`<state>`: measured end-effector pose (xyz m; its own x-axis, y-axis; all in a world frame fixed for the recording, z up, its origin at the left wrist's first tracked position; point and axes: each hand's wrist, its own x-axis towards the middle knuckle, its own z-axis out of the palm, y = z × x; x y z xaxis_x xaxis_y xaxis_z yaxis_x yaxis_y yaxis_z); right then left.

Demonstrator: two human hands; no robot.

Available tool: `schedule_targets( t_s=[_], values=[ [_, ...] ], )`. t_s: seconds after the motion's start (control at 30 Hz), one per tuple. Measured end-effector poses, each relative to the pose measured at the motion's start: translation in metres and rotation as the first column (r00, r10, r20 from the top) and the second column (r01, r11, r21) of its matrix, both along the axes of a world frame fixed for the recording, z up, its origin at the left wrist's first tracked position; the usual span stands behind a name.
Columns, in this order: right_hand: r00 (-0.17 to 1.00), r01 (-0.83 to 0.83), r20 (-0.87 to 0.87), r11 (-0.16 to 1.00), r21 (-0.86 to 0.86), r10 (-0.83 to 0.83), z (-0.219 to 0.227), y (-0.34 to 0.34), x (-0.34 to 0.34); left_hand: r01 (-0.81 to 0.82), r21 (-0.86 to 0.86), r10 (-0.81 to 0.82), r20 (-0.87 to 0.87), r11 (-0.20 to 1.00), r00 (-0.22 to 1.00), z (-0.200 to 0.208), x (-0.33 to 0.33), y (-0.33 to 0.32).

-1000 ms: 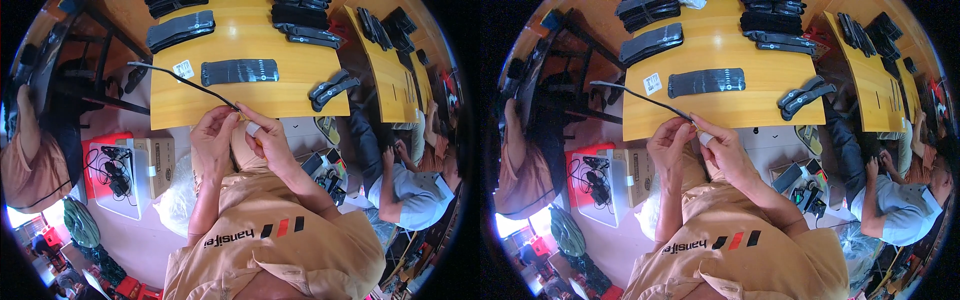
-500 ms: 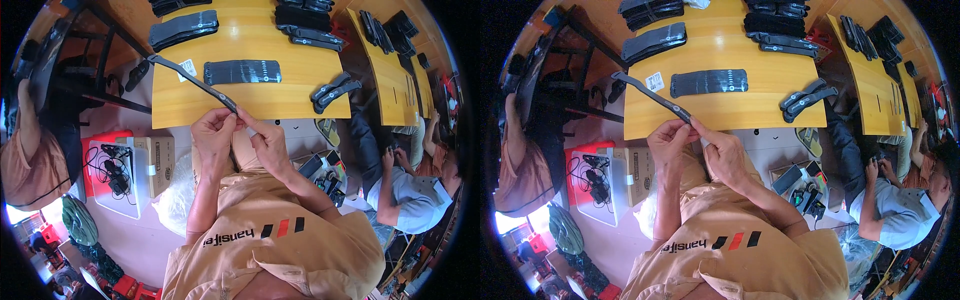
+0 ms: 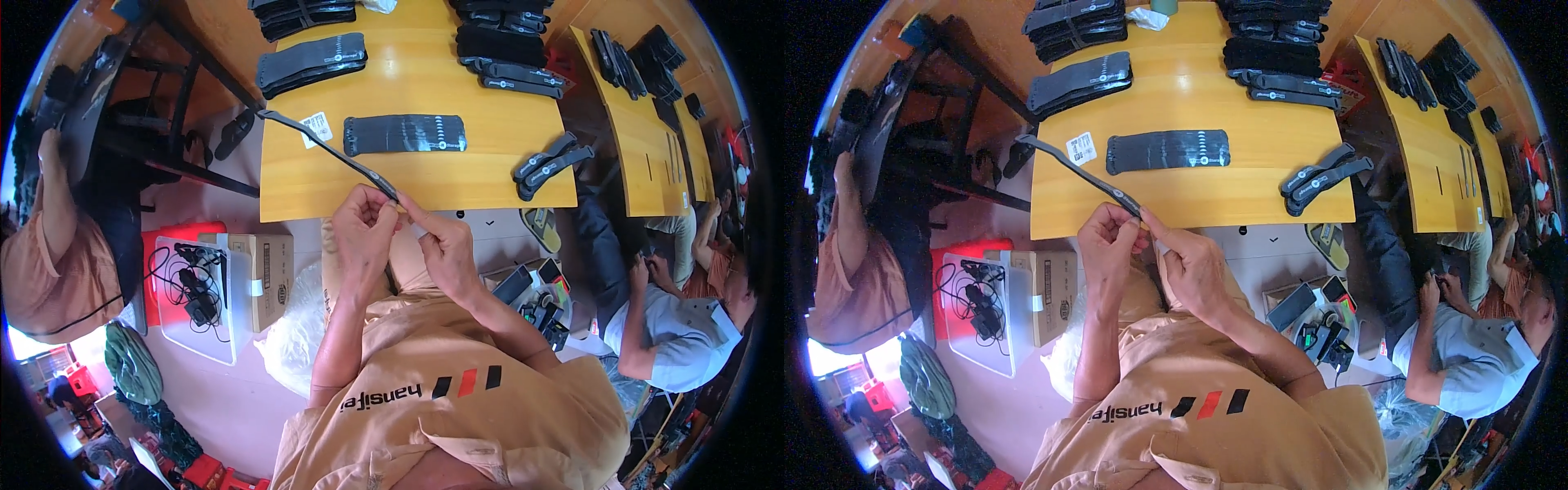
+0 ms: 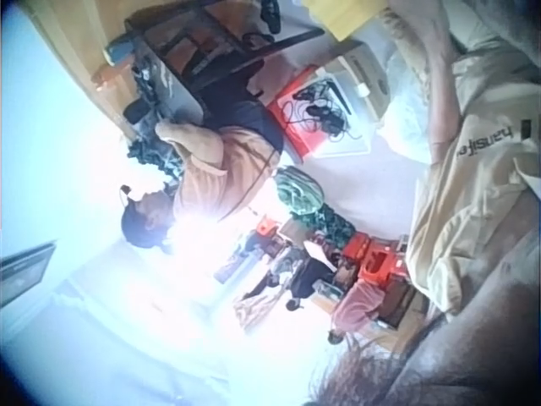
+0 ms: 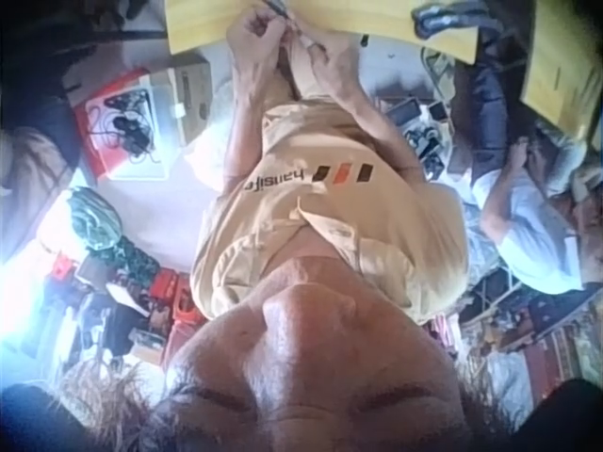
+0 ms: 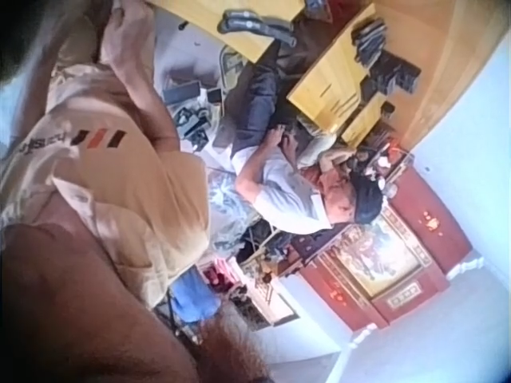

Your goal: The worker is assembling small black straps by inserting a connector and securing it using a manual assembly tool.

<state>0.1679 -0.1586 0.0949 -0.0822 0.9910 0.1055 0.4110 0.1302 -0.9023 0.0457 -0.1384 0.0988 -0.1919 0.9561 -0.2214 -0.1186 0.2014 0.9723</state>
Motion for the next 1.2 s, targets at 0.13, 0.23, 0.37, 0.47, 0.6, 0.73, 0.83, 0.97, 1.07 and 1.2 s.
schedule_targets(
  t_s=[0.13,0.23,0.37,0.47,0.6,0.73,0.83,0.97,1.07,1.2],
  values=[
    [1.000,-0.013,-0.024,0.998,0.065,0.014,0.000,-0.001,-0.001,0.124,0.048,-0.116,-0.133,0.991,0.984,0.001,-0.007,0.000],
    [0.999,-0.020,-0.038,0.997,0.069,0.023,0.001,0.000,-0.001,0.208,0.041,-0.200,-0.138,0.977,0.970,0.003,-0.013,0.001],
    [0.977,-0.089,-0.195,0.996,0.005,0.088,-0.001,0.004,0.004,0.286,0.031,-0.286,-0.012,0.958,0.958,0.009,-0.019,0.001],
    [0.969,-0.121,-0.219,0.993,-0.011,0.115,0.000,0.004,0.006,0.333,0.014,-0.334,0.002,0.943,0.943,0.007,-0.024,0.002],
    [0.972,-0.143,-0.192,0.989,-0.038,0.133,0.008,0.003,0.006,0.291,0.069,-0.292,0.006,0.954,0.956,0.009,-0.020,0.001],
    [0.968,-0.145,-0.209,0.989,-0.012,0.139,0.006,0.003,0.007,0.241,0.168,-0.240,-0.028,0.956,0.970,0.005,-0.018,0.000],
    [0.849,-0.264,-0.515,0.939,-0.221,0.118,0.008,0.005,0.009,0.228,0.210,-0.220,-0.058,0.951,0.974,0.003,-0.017,0.000],
    [0.726,-0.316,-0.686,0.908,-0.275,0.045,0.009,0.005,0.009,0.224,0.204,-0.218,-0.054,0.953,0.975,0.002,-0.015,0.000],
    [0.790,-0.270,-0.609,0.930,-0.249,0.067,0.009,0.003,0.011,0.244,0.260,-0.189,-0.219,0.934,0.957,0.001,-0.012,0.001],
    [0.840,-0.207,-0.536,0.963,-0.171,0.085,0.005,0.004,0.010,0.297,0.244,-0.196,-0.366,0.923,0.910,0.010,-0.012,0.002]
  ],
)
